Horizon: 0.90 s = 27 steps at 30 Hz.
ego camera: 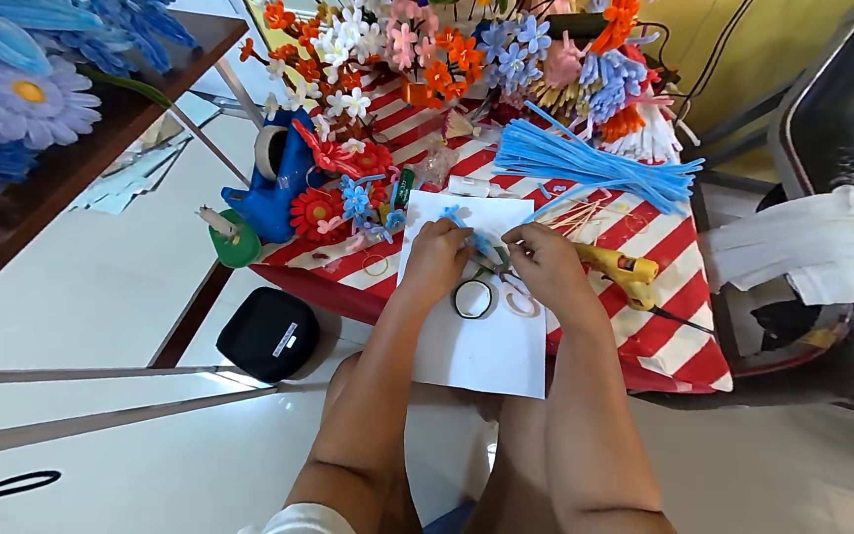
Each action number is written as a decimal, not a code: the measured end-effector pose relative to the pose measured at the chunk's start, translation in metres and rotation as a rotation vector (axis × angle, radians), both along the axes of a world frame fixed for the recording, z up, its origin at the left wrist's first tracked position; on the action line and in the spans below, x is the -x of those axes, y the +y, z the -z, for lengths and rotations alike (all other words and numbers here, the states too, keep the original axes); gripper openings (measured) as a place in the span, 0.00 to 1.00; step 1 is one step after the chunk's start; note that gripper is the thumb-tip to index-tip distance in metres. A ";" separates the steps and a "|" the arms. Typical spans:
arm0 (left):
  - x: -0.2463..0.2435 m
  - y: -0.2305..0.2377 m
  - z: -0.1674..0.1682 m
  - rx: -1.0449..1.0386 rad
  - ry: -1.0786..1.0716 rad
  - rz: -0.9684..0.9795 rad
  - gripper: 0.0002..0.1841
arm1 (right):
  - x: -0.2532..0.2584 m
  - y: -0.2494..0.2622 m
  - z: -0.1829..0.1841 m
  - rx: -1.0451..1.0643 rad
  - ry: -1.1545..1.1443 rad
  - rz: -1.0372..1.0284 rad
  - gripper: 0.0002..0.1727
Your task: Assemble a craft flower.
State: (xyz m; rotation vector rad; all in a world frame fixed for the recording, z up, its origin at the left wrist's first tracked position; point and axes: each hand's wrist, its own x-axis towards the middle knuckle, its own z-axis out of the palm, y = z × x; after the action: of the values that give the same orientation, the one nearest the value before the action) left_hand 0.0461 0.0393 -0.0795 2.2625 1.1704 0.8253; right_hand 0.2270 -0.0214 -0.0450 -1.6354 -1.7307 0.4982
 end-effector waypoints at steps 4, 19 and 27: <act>0.011 0.004 -0.001 -0.130 -0.213 -0.115 0.12 | 0.000 -0.002 -0.002 0.030 0.027 -0.019 0.08; 0.070 0.018 -0.007 -0.309 -0.976 -0.526 0.14 | 0.004 0.002 -0.006 -0.029 0.115 0.016 0.08; 0.057 0.009 -0.002 -0.289 -0.871 -0.415 0.11 | 0.062 0.059 -0.040 0.020 -0.159 -0.148 0.14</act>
State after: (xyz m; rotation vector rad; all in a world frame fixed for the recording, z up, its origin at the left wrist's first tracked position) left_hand -0.0109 0.0482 -0.0771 1.5118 1.1117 1.9804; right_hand 0.1650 0.0377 -0.0053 -1.6053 -1.9807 0.4668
